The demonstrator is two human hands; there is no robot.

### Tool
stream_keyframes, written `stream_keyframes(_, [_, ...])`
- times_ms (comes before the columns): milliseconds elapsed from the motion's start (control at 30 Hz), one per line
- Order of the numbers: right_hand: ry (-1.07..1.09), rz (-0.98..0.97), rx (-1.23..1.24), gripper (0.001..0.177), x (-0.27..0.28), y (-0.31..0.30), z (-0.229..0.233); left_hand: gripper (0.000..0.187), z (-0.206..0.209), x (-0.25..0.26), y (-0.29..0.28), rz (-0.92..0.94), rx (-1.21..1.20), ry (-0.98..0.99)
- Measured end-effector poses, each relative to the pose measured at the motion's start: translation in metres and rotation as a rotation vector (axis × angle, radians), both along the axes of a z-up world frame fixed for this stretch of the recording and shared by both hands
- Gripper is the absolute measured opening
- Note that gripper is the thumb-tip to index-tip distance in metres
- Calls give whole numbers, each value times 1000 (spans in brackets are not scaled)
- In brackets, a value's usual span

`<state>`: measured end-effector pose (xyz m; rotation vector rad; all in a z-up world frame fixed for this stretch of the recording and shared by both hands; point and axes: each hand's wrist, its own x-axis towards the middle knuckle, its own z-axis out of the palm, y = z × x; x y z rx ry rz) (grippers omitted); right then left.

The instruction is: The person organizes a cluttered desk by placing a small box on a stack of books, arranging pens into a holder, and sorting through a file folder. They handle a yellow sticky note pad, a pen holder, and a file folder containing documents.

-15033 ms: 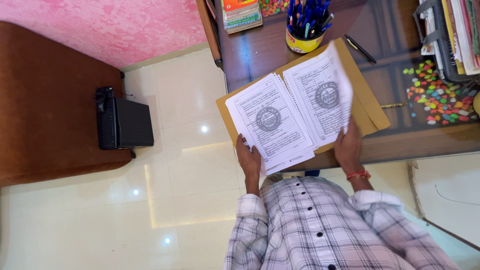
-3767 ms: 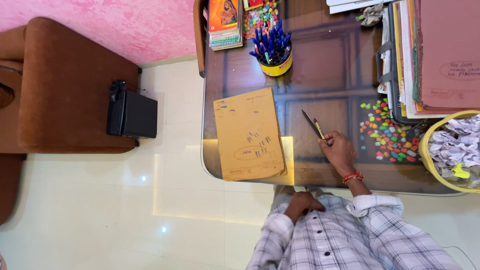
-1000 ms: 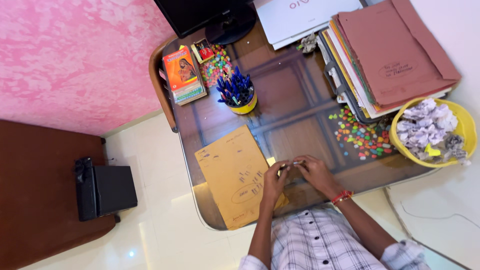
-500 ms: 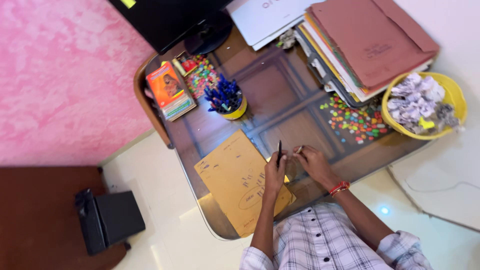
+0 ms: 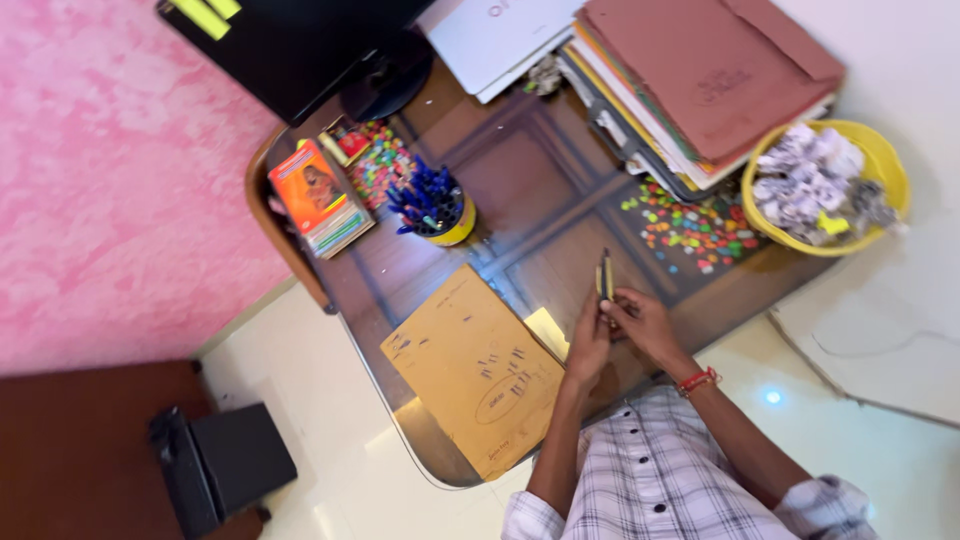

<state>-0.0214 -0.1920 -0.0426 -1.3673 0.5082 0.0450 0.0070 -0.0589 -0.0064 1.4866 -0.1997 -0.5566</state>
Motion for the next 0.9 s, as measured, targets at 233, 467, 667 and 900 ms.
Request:
stream_keyframes(233, [117, 256, 9, 30, 11, -36, -26, 68, -6, 2, -1, 2, -14, -60])
stream_keyframes(467, [115, 461, -636, 42, 36, -44, 5, 55, -41, -8, -4, 214, 359, -151])
stream_keyframes(667, [-239, 411, -857, 49, 75, -49, 21, 46, -35, 7, 56, 505, 407, 168])
stream_keyframes(900, [-254, 510, -400, 74, 205, 9, 57, 74, -37, 129, 172, 673, 314, -67])
